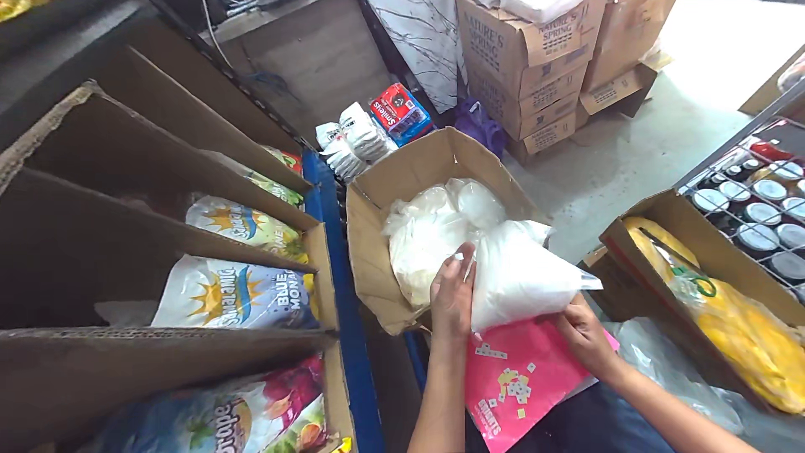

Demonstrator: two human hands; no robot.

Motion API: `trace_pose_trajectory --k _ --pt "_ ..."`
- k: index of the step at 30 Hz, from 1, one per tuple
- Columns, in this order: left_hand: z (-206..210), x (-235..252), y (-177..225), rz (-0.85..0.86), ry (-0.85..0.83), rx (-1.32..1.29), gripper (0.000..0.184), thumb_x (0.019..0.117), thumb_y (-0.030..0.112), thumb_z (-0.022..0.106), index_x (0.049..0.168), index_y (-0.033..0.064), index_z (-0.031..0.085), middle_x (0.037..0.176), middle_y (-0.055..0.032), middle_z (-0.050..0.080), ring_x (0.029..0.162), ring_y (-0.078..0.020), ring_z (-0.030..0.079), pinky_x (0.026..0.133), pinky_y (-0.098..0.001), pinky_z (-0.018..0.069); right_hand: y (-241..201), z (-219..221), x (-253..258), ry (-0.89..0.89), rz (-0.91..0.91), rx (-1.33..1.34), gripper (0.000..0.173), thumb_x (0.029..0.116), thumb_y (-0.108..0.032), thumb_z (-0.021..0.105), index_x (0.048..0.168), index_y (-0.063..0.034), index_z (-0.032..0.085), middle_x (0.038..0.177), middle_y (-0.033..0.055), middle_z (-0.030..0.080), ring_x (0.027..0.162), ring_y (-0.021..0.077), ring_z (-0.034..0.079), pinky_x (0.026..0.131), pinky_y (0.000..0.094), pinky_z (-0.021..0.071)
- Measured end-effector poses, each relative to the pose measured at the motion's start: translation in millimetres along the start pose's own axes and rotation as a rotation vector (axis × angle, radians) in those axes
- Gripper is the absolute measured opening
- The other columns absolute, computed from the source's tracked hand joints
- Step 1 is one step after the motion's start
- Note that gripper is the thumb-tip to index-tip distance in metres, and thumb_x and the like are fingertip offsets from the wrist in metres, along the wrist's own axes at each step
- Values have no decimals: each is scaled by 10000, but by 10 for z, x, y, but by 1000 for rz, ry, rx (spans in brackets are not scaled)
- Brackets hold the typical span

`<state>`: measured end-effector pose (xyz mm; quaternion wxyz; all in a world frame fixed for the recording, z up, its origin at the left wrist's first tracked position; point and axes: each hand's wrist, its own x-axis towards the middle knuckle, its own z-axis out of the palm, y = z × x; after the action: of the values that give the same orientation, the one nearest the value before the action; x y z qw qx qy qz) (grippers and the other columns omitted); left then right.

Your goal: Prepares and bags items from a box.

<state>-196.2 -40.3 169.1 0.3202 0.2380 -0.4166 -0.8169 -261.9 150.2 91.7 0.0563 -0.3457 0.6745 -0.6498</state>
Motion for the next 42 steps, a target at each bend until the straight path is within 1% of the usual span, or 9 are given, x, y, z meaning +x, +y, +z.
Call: trace_pose_trajectory --k 3,6,9,12,17,21,25,31,42 --pt "19 -11 5 22 -145 276 225 1002 53 450 1071 -48 638 1157 -84 714 1051 -116 686 936 -291 563 12 -42 -86 -18 10 -3 217 993 -169 559 928 -76 744 984 -51 725 1028 -75 621 964 163 500" --pt "52 63 112 59 -246 629 140 972 58 555 1009 -46 641 1172 -94 680 1022 -69 657 898 -244 547 30 -49 -163 -32 26 10 206 971 -116 564 924 -3 730 930 -32 741 956 -101 641 910 131 521" --pt "178 110 254 52 -243 897 163 960 67 627 1043 -65 672 1151 -140 664 1003 -86 657 887 -230 549 2 -36 -199 -10 48 -19 211 952 -110 580 928 35 731 939 24 741 970 -78 644 928 132 504" --pt "321 182 377 -3 -263 1134 176 959 96 651 1052 -49 690 1097 -158 665 967 -134 664 867 -278 552 5 -21 -192 -10 44 -19 220 965 -126 576 934 26 733 947 24 742 980 -69 648 935 140 509" --pt "654 364 615 -261 -380 1468 211 986 155 625 1086 -17 696 1053 -147 693 917 -191 663 860 -384 527 -13 -23 -191 -15 75 -13 215 939 -109 578 923 35 737 946 43 742 982 -54 647 944 149 498" --pt "812 436 597 -282 -452 1647 223 985 188 627 1033 -11 718 1004 -162 689 940 -259 647 862 -473 500 -8 -21 -202 -15 85 20 209 938 -105 589 950 43 735 976 54 742 1008 -53 646 961 145 497" --pt "874 537 544 -322 -512 1713 244 982 220 625 983 -6 716 929 -151 675 878 -264 634 815 -493 492 6 -26 -206 -19 84 26 216 938 -114 592 964 47 735 991 70 741 1023 -36 647 970 159 495" --pt "870 753 538 -492 -600 1645 275 1015 229 612 998 -36 686 939 -135 666 820 -178 638 802 -386 534 1 -15 -212 -6 87 40 203 921 -101 609 960 56 732 997 71 742 1030 -47 645 970 138 489" --pt "804 791 577 -580 -563 1428 224 1027 153 588 1052 -62 646 964 -104 646 848 -123 638 815 -318 547 4 -9 -220 3 112 37 210 926 -112 611 974 51 733 1013 69 739 1039 -42 642 979 145 488"
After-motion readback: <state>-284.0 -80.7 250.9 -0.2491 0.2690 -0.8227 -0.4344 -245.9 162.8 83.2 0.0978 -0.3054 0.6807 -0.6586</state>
